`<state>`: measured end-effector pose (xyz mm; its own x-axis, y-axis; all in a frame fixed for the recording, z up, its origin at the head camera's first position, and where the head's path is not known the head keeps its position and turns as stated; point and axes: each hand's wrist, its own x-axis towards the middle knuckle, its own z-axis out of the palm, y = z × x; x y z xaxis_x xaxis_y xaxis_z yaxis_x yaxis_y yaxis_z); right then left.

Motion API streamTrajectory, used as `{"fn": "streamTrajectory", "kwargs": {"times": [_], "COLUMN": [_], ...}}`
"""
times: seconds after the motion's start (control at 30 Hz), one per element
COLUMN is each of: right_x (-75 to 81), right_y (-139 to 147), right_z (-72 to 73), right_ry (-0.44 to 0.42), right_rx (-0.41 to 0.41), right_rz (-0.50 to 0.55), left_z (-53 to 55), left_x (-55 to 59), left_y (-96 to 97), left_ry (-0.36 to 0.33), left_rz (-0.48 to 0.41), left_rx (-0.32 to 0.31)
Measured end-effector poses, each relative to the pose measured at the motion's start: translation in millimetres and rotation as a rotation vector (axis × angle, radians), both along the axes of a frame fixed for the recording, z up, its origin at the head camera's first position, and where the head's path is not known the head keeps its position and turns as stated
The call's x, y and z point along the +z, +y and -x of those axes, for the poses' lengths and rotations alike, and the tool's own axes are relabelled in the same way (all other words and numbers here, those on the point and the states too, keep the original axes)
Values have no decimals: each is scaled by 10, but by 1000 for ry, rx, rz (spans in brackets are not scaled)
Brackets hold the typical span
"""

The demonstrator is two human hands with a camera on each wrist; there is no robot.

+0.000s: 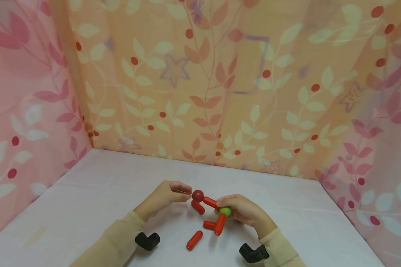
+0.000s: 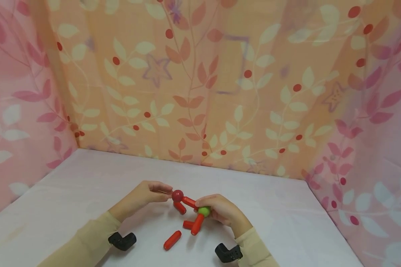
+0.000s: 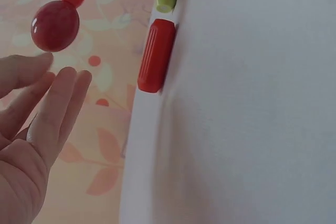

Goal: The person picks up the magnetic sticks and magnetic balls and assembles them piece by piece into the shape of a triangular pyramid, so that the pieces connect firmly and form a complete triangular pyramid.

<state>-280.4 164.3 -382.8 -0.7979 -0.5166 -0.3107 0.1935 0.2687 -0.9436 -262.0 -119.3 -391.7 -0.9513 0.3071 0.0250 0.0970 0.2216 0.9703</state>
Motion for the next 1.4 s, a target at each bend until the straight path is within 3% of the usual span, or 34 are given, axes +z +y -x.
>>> {"fn": "streamTrajectory", "kwargs": {"times": [0.13, 0.27, 0.63, 0.9, 1.13, 1.4], "right_x": [11, 19, 47, 23, 4, 6], "right_y": [47, 54, 54, 67, 98, 96], "right_z": [18, 30, 37, 68, 88, 88], "right_ry": [4, 0, -11, -19, -21, -15], "right_rx": [-16, -20, -47, -130, -147, -156], "right_rz": [17, 36, 56, 56, 65, 60], "left_z": [66, 126, 228, 295, 288, 273], "left_x": [-49, -100, -150, -166, -135, -123], "left_y": [13, 52, 240, 259, 295, 312], "left_ry": [23, 15, -102, -129, -95, -103], "left_rz": [46, 100, 171, 237, 335, 410], "left_rx": [-9, 19, 86, 46, -2, -1]}}
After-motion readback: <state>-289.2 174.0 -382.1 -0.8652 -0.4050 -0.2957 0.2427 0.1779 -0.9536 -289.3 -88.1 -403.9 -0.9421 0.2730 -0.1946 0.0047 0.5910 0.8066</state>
